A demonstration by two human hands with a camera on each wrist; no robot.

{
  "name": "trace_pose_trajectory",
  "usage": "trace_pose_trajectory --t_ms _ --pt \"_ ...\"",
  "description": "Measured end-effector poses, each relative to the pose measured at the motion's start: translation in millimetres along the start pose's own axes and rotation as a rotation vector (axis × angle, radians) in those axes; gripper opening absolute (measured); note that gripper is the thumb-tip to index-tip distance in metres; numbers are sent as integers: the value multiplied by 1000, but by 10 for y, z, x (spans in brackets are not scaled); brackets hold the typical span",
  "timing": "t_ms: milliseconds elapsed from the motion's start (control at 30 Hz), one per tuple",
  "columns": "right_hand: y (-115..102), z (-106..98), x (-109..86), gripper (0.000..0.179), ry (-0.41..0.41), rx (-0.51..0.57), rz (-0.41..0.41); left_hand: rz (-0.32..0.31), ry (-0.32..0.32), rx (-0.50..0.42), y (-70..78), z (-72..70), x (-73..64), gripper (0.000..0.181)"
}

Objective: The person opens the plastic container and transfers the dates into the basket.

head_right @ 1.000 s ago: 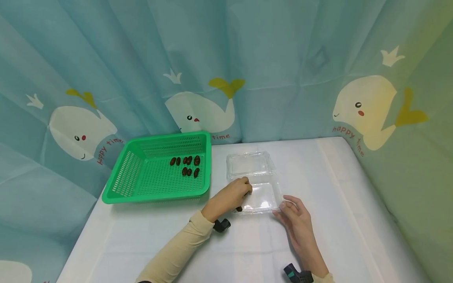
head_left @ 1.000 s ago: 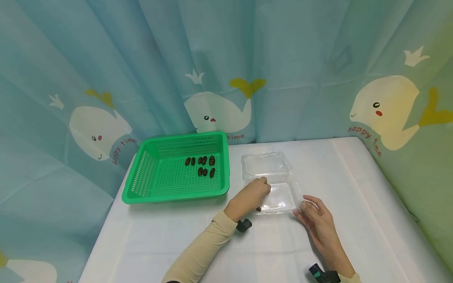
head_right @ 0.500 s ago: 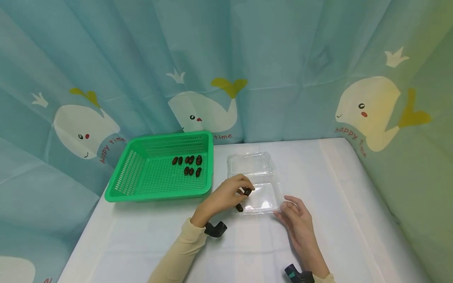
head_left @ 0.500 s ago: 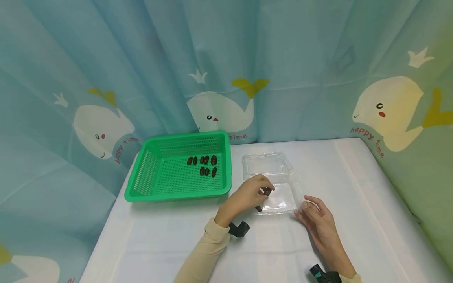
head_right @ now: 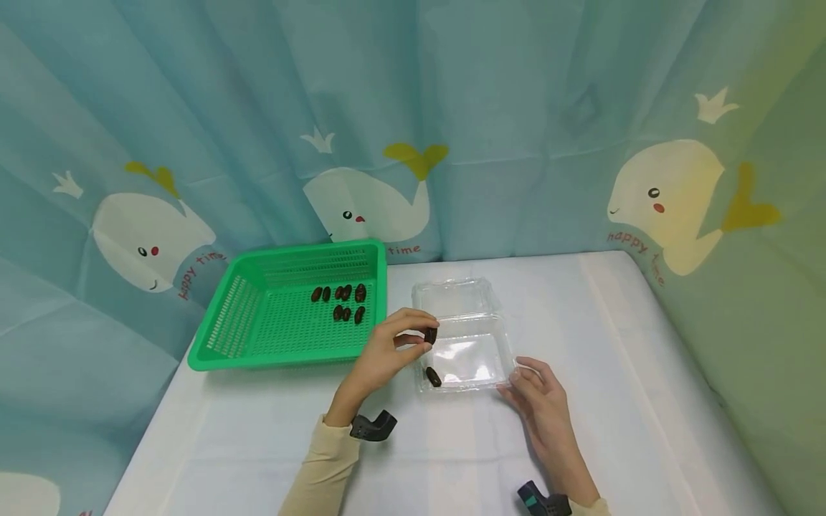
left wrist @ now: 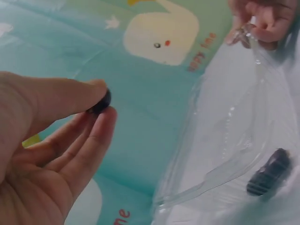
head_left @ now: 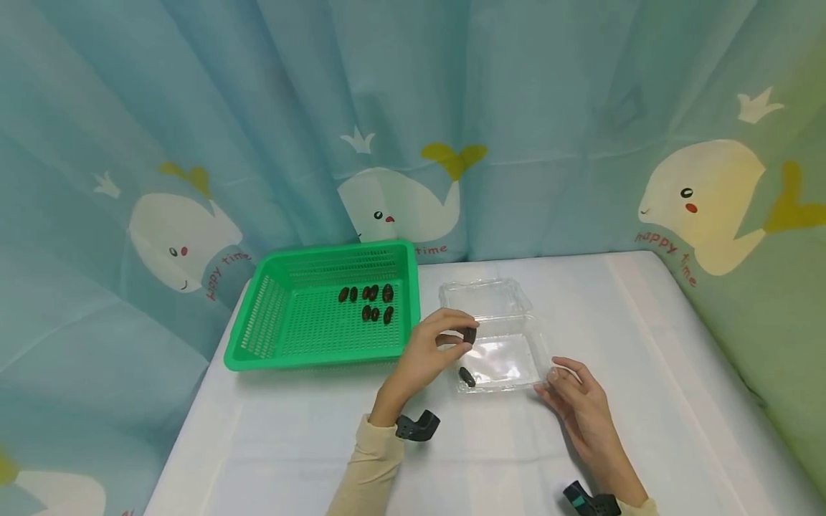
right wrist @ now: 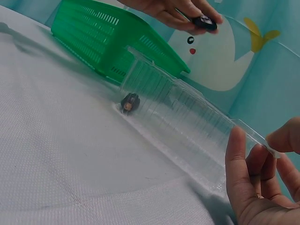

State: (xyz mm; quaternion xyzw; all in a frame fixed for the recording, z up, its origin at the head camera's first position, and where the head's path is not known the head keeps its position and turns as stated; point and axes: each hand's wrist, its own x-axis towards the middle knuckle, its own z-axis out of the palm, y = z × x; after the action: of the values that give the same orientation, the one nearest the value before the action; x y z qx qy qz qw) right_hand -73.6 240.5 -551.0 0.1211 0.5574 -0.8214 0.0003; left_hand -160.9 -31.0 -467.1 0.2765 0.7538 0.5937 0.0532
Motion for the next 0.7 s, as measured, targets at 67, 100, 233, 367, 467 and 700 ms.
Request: trace_pose_trajectory --t_ms 67,100,233,367,467,700 --pt "5 2 5 31 -17 15 -8 -10 50 -40 5 -62 -18 35" --pt "7 4 8 31 -24 21 -12 -16 70 -53 8 -97 -26 36" --pt "11 10 16 32 -30 25 -20 -50 131 -81 33 -259 -55 38" --pt "11 9 17 34 -23 18 -16 -135 172 -116 97 -457 -99 42" --pt "8 8 15 35 -20 2 -11 -240 182 -165 141 -624 -126 47" --pt "-13 13 6 35 -5 -25 -2 -447 63 -296 197 -956 -139 54"
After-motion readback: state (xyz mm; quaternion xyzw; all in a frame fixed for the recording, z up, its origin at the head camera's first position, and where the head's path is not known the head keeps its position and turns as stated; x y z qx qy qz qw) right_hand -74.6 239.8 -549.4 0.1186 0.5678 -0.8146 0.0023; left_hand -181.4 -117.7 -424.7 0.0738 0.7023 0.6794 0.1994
